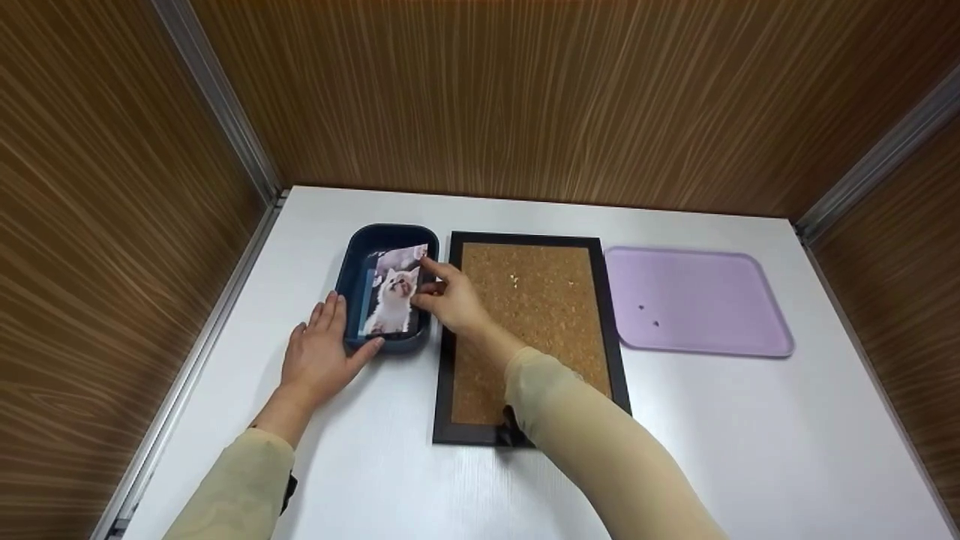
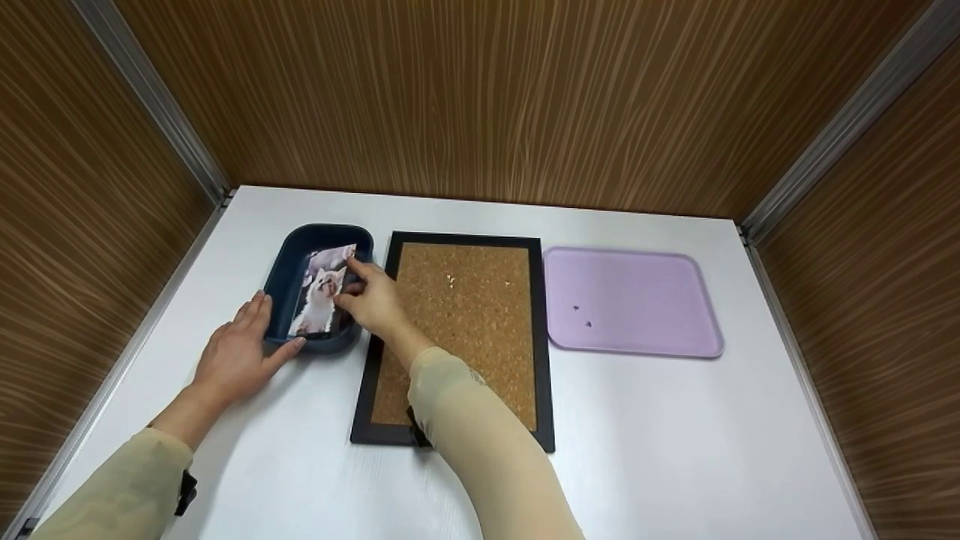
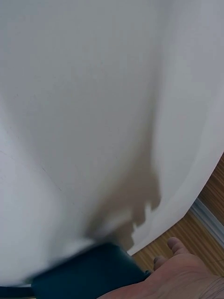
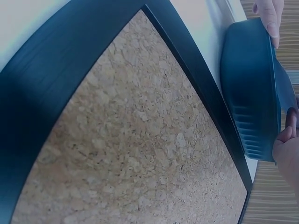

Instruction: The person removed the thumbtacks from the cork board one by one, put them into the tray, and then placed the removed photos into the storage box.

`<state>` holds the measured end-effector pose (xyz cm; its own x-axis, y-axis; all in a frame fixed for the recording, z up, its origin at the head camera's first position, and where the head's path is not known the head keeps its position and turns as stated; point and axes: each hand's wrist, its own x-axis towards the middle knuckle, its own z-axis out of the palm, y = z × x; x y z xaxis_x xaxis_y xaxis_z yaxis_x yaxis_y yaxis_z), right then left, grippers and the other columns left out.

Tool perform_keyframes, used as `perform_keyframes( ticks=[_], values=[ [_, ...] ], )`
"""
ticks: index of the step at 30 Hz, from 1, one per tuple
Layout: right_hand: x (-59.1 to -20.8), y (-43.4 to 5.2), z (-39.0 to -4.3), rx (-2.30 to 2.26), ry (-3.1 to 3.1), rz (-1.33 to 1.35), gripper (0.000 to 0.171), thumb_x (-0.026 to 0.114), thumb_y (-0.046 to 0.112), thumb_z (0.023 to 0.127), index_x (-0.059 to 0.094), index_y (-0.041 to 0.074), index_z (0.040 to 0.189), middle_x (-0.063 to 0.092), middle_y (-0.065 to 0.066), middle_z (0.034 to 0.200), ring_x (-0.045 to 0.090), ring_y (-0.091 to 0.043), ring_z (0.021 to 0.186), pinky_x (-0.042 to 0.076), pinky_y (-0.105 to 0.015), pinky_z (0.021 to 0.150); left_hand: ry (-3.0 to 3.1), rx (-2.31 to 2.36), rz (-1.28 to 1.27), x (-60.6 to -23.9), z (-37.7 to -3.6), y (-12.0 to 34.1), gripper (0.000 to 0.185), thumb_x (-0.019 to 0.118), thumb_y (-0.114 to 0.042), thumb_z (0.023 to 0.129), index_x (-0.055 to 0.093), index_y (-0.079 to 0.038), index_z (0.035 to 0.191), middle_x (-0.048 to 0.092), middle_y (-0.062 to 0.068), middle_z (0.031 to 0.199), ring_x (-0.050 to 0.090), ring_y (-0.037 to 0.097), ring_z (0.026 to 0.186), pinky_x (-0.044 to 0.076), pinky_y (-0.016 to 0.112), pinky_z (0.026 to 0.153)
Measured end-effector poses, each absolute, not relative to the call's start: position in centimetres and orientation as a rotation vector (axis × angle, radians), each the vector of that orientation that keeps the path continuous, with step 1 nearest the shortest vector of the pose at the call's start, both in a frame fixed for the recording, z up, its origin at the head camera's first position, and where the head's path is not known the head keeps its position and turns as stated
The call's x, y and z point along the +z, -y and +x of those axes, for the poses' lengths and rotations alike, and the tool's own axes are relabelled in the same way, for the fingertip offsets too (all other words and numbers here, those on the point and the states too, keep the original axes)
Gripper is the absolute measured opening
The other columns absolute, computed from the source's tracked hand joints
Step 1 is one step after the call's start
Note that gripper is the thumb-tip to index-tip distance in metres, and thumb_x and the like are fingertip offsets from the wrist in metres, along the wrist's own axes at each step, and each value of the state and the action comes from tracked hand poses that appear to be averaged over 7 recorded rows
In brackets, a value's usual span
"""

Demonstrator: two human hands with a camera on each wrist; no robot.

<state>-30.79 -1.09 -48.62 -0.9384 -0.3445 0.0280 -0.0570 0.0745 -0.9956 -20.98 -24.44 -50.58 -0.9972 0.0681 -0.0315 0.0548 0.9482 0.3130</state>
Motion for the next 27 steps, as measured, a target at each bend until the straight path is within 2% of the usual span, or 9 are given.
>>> perform_keyframes(
  ticks=[9,18,27],
  values=[
    [-48.77,1.46,-30.75,-1.925,-2.171,-0.420,0.072,0.073,-0.019,0.085,0.047,-0.013,0.152,0.051,-0.030,0.137,0.072,-0.033,0.104,0.061,-0.027,0.085,-3.054,0.494,0.098,-50.57,-20.99,24.43,0.108,0.050,-0.073,0.100,0.020,0.008,0.165,0.018,0.025,0.173,0.024,0.047,0.157,0.025,0.070,0.120],
    [-49.09,1.50,-30.69,-1.860,-2.213,-0.407,0.071,0.074,-0.014,0.086,0.048,-0.011,0.152,0.053,-0.029,0.138,0.072,-0.030,0.104,0.061,-0.027,0.084,-3.071,0.494,0.113,-50.74,-20.95,24.37,0.107,0.052,-0.072,0.100,0.022,0.008,0.165,0.020,0.026,0.173,0.027,0.047,0.156,0.027,0.070,0.119],
    [-48.65,1.53,-30.55,-1.776,-2.228,-0.433,0.071,0.074,-0.012,0.089,0.046,-0.010,0.154,0.051,-0.032,0.141,0.073,-0.036,0.109,0.061,-0.029,0.086,-3.073,0.496,0.103,-50.67,-20.90,24.33,0.106,0.054,-0.070,0.100,0.022,0.008,0.165,0.020,0.026,0.172,0.027,0.047,0.156,0.028,0.070,0.119]
  ],
)
